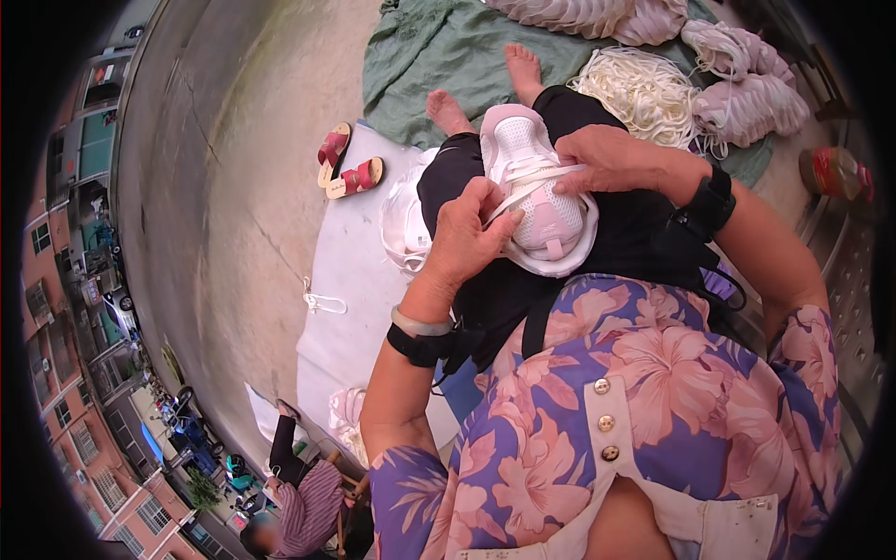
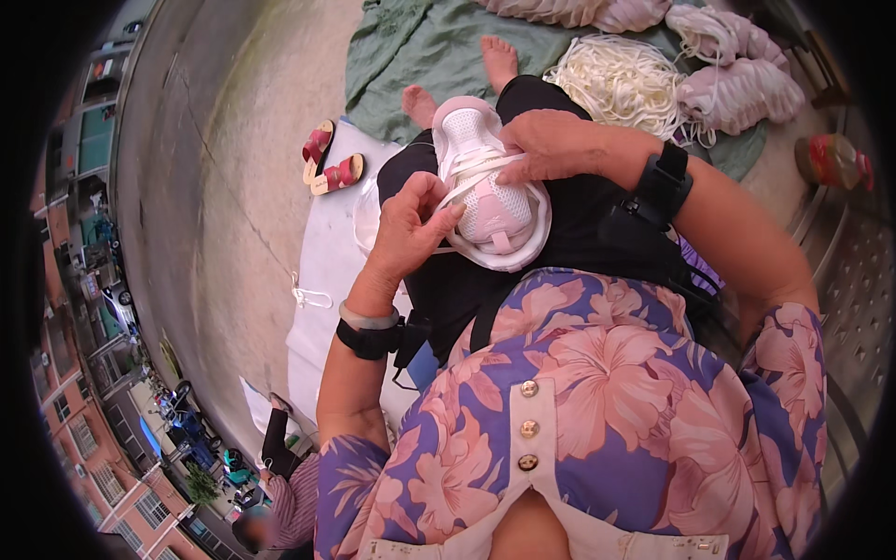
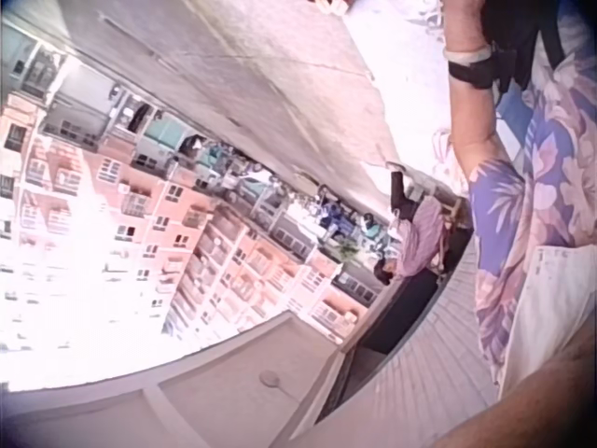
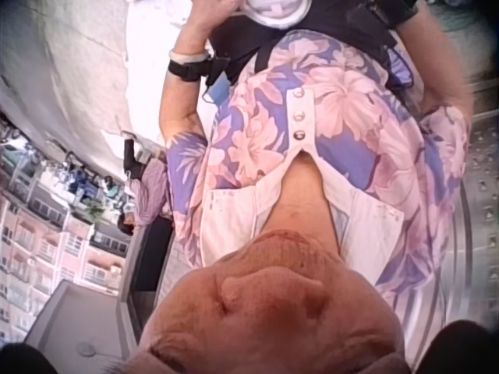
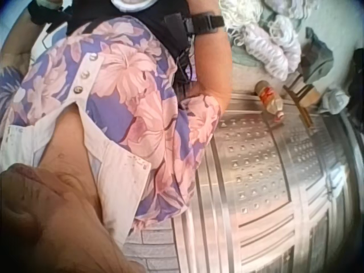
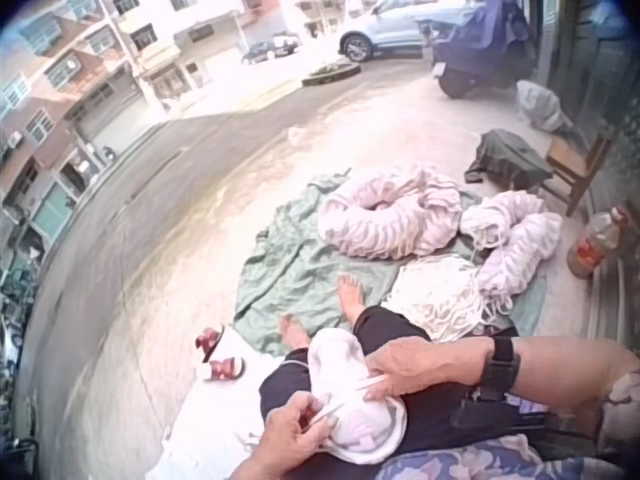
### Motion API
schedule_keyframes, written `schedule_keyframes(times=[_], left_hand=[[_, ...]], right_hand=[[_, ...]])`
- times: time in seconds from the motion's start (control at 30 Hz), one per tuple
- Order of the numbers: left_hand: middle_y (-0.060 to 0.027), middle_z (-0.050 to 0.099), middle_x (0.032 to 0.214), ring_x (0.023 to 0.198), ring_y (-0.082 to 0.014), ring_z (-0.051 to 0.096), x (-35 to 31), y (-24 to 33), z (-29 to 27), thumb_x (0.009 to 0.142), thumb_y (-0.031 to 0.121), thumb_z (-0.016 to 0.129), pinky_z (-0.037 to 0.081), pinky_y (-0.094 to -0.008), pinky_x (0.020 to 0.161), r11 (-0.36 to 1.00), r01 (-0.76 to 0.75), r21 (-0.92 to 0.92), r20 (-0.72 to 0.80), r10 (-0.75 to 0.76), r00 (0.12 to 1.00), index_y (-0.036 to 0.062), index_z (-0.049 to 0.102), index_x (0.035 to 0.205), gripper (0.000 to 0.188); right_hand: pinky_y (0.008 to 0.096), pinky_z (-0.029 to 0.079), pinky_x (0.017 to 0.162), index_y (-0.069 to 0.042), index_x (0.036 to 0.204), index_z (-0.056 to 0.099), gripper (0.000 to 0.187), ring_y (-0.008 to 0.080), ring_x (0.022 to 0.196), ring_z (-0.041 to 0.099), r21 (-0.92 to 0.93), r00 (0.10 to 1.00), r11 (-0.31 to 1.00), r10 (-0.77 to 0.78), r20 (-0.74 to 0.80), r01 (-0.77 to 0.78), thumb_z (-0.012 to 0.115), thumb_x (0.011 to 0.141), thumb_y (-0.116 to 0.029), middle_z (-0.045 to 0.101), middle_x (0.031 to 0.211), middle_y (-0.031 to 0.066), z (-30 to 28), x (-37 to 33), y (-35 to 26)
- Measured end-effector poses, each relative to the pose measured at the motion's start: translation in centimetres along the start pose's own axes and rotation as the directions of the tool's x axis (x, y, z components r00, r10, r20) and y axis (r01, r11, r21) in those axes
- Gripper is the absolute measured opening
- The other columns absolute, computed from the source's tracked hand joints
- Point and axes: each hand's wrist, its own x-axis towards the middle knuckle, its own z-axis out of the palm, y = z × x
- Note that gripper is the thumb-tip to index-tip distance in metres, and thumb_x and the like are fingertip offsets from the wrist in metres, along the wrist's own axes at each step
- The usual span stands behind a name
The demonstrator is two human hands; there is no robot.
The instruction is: The recorder is threading laces through a pink and white athletic shoe.
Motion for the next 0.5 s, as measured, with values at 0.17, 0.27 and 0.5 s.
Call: schedule_keyframes(times=[0.17, 0.27, 0.5], left_hand=[[-0.0042, 0.054, 0.066, 0.060, -0.0090, 0.047, 0.2, -1.6, 0.4, 0.076, 0.013, 0.067, 0.042, -0.0253, 0.056, 0.930, 0.060, -0.362, 0.048, -0.046, 0.998, -0.0011, 0.052, 0.087, 0.023], [0.0013, 0.055, 0.076, 0.069, -0.0038, 0.051, 0.4, -0.8, -0.3, 0.083, 0.007, 0.060, 0.043, -0.0189, 0.061, 0.958, 0.127, -0.258, 0.165, -0.086, 0.983, 0.0011, 0.052, 0.090, 0.012], [-0.0003, 0.056, 0.075, 0.068, -0.0062, 0.052, 1.3, -0.7, -1.1, 0.083, 0.007, 0.057, 0.045, -0.0217, 0.060, 0.973, 0.179, -0.147, 0.194, -0.149, 0.970, 0.0001, 0.054, 0.090, 0.010]], right_hand=[[0.0389, 0.045, 0.057, -0.001, 0.068, 0.055, 0.036, 0.0285, 0.061, 0.058, 0.361, 0.941, 0.887, 0.193, 0.278, -0.289, 0.065, 0.075, -0.034, 0.056, 0.063, 0.0154, -1.0, 1.7, -2.5], [0.0395, 0.046, 0.055, -0.001, 0.067, 0.055, 0.026, 0.0294, 0.058, 0.059, 0.065, 1.000, 0.998, 0.014, -0.008, -0.013, 0.064, 0.072, -0.025, 0.056, 0.062, 0.0167, 1.0, 2.8, -2.8], [0.0366, 0.046, 0.052, -0.006, 0.072, 0.056, 0.010, 0.0242, 0.061, 0.060, -0.667, 0.902, 0.688, -0.428, -0.054, 0.286, 0.059, 0.069, -0.015, 0.058, 0.065, 0.0092, 2.4, 3.4, -4.0]])
